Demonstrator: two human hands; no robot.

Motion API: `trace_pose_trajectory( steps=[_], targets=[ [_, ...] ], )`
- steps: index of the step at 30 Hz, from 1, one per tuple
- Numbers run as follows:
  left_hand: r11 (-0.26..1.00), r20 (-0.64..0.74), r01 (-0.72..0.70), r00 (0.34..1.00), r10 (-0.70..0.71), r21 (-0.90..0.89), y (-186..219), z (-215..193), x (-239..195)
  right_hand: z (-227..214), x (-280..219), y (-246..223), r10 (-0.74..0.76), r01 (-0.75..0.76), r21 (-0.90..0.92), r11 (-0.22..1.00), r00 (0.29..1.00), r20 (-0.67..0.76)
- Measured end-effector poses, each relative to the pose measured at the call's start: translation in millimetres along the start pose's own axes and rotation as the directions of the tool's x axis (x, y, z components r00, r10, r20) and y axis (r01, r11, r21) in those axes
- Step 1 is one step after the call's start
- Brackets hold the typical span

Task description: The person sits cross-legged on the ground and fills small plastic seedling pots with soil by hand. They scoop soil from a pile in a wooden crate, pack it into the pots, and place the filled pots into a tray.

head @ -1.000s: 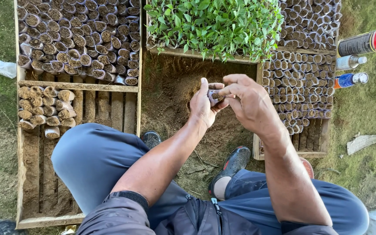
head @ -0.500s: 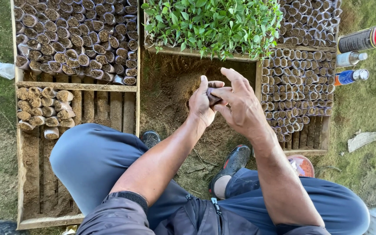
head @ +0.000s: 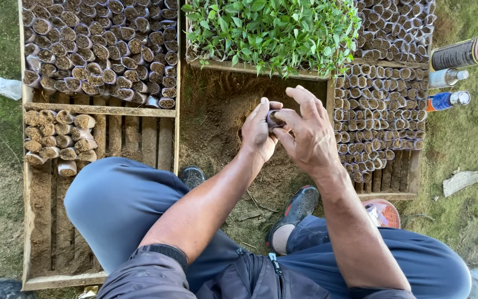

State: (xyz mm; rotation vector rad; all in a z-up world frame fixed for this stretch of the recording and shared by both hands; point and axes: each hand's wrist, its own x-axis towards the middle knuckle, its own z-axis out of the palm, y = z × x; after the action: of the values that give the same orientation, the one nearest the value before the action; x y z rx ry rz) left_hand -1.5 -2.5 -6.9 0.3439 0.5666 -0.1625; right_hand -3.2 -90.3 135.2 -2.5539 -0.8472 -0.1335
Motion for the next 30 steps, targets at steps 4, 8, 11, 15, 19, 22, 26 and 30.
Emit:
trace_pose_trajectory(
  steps=[4,8,11,15,19,22,26,30],
  targets=[
    [1.000,0.028,-0.003,1.000,0.004,-0.020,4,6,-4,-1,0,5,0.008,-0.009,0.026,1.000,0.999,0.033],
    [0.999,0.000,0.028,1.000,-0.028,-0.019,7,0,2,14,-7,28,0.065,-0.057,0.119,0.991,0.996,-0.069],
    [1.000,-0.019,0.023,1.000,-0.023,0.000,17,1,2,24,-9,40,0.203,-0.166,0.202,0.965,0.962,-0.180],
    [1.000,-0.022,-0.014,1.000,0.015,0.009,28,-1,10,79,-39,98,0.534,-0.487,0.351,0.800,0.844,-0.048],
    [1.000,-0.023,-0.015,1.000,0.015,-0.003,35,-5,14,166,-82,145,0.763,-0.758,0.450,0.472,0.607,0.221],
    [1.000,-0.032,-0.029,0.999,0.029,-0.001,38,-3,12,227,-111,181,0.828,-0.844,0.414,0.340,0.477,0.293],
    [1.000,-0.044,-0.018,0.999,0.019,0.021,39,-2,8,259,-109,175,0.819,-0.846,0.274,0.457,0.520,0.241],
    [1.000,-0.057,0.000,0.998,0.002,0.031,36,-3,5,256,-97,150,0.750,-0.797,0.150,0.584,0.602,0.274]
  ],
)
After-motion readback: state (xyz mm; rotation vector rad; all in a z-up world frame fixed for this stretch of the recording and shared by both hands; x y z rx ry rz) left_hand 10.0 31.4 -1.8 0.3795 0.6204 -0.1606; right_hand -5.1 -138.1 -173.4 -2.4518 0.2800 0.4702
